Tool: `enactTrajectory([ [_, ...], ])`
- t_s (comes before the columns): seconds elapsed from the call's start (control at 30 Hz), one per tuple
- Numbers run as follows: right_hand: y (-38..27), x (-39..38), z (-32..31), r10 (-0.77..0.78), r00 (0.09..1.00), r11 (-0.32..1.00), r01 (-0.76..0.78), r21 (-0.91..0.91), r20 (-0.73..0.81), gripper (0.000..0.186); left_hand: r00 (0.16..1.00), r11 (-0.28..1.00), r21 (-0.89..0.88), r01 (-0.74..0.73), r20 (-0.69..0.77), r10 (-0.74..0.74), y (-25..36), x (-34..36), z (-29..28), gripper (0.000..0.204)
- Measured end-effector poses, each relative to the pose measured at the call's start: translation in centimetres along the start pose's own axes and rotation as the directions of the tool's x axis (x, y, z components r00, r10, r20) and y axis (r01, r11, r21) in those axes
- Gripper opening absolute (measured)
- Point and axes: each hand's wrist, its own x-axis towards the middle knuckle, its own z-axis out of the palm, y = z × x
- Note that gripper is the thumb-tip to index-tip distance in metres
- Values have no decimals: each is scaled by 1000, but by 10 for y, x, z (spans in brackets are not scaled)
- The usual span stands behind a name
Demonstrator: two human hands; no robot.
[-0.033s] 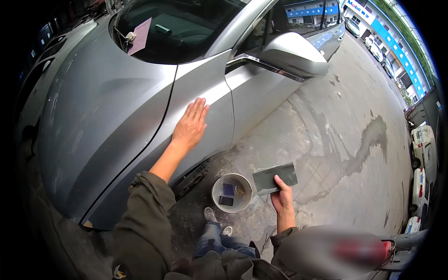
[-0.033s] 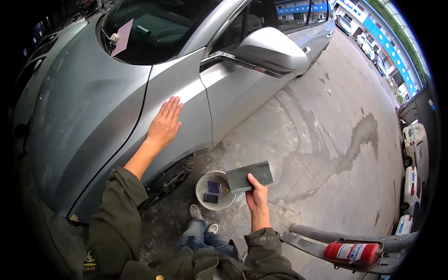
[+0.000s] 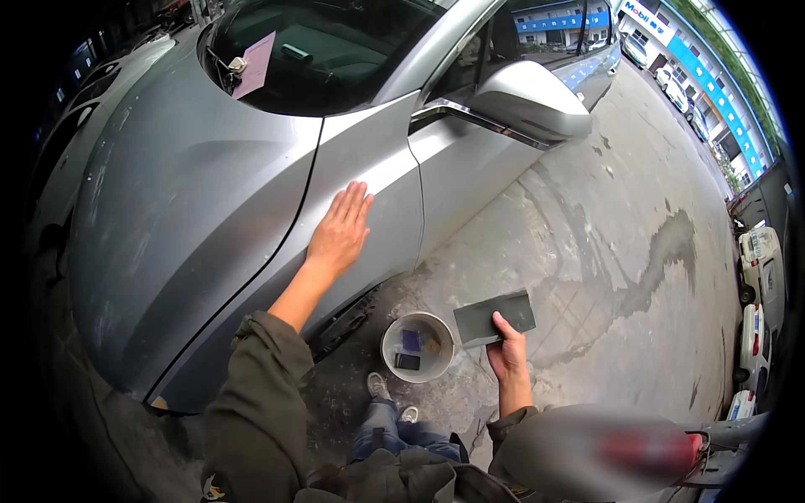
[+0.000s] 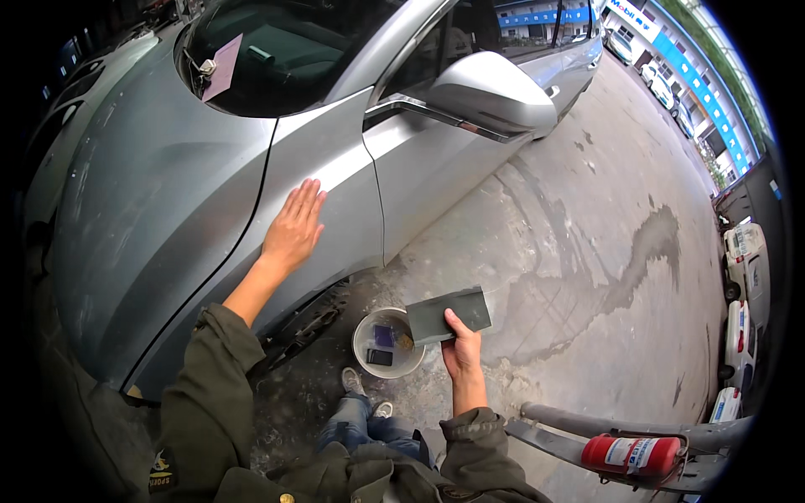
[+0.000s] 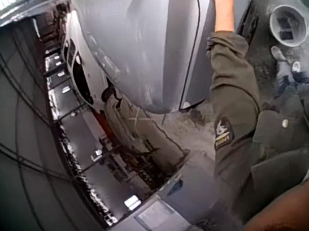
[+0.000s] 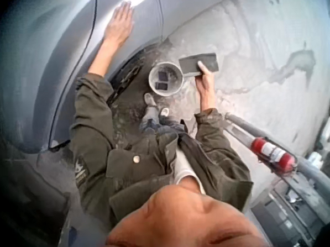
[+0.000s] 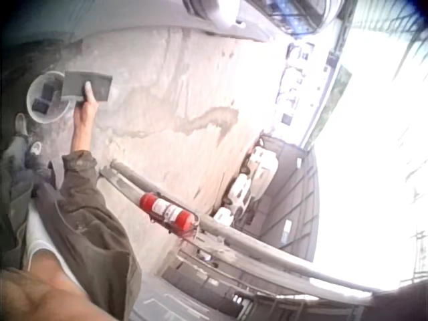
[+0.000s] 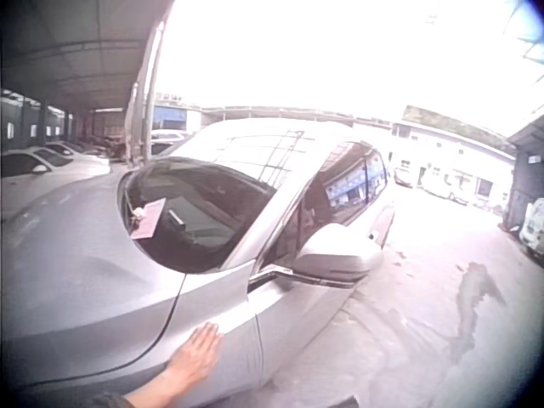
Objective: The person sands the front bumper and fender of a silver car using a sanding block. They repeatedly dip the block into a bucket of water and wipe the car's surface, moving between the lower bumper and the wheel arch area.
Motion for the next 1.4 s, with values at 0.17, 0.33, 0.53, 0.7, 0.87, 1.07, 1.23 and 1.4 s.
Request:
enactTrajectory([
  [0.17, -3, 14, 40, 129, 987, 986, -118, -115, 96, 35, 997, 996, -23, 83, -3, -83, -8, -82, -32, 71],
  [0.33, 22, 43, 106, 20, 959, 879, 119, -462, 284, 40, 991, 991, -27, 132, 22, -131, -21, -153, -47, 66],
  [0.53, 14, 70, 223, -173, 260, 227, 949, -219, 950, 42, 995, 997, -5, 74, 63, -73, -57, -207, -63, 63],
  [0.7, -4, 148, 259, 223, -106, -331, 927, 177, 969, 51, 1000, 998, 48, 27, 12, -28, -66, -202, -67, 63],
  [0.87, 50, 146, 241, 283, -156, -303, 922, 243, 946, 67, 997, 997, 54, 56, -65, -52, -61, -202, -61, 61],
  [1.07, 84, 123, 260, 437, -304, -201, 884, 421, 847, 75, 996, 995, 31, 90, -3, -90, -62, -204, -62, 60],
  [1.23, -14, 193, 247, 418, -99, -320, 914, 248, 903, 85, 995, 993, 76, 87, -46, -84, -62, -207, -61, 60],
  [1.4, 60, 130, 258, 363, -122, -274, 934, 230, 924, 82, 994, 995, 33, 93, -53, -91, -61, -203, -53, 59],
])
